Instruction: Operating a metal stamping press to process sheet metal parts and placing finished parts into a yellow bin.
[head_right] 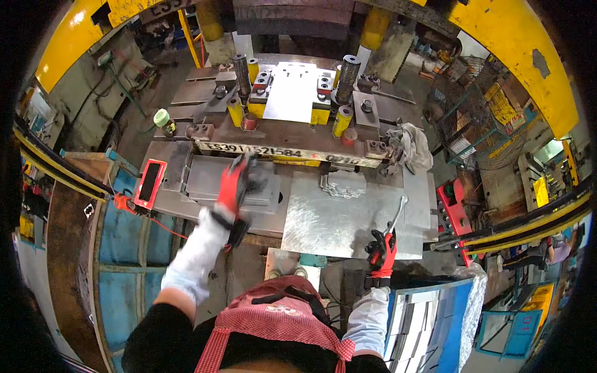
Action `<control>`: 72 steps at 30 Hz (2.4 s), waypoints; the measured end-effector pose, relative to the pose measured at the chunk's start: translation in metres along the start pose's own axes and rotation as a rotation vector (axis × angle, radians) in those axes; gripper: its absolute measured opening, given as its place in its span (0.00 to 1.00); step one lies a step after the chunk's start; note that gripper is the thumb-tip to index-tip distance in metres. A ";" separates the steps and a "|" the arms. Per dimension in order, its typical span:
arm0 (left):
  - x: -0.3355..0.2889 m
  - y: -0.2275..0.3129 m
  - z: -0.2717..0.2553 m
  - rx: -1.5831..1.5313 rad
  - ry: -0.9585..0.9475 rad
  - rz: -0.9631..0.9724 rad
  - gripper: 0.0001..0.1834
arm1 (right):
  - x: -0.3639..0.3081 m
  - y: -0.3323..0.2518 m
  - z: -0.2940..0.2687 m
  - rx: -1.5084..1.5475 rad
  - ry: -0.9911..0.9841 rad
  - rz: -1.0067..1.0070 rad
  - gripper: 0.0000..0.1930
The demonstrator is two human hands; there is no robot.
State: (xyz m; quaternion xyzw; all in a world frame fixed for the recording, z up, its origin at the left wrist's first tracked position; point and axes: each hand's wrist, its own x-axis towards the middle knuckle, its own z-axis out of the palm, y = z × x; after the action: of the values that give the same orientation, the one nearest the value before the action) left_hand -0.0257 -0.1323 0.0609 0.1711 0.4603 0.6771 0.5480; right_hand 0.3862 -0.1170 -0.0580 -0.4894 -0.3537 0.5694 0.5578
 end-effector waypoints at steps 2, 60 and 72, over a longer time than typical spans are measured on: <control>-0.045 -0.043 -0.063 0.087 0.126 0.172 0.17 | 0.008 0.020 -0.011 -0.064 0.041 0.006 0.09; -0.075 -0.092 -0.211 1.850 0.135 0.183 0.25 | 0.013 0.042 -0.009 0.201 0.090 0.091 0.11; -0.072 -0.105 -0.223 1.852 0.179 0.268 0.23 | 0.007 0.036 -0.004 0.154 0.030 0.049 0.08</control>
State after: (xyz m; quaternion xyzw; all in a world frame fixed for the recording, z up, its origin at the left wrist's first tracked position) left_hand -0.1038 -0.2963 -0.1200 0.5379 0.8326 0.1095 0.0739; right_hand 0.3798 -0.1154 -0.0946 -0.4623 -0.2884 0.6008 0.5849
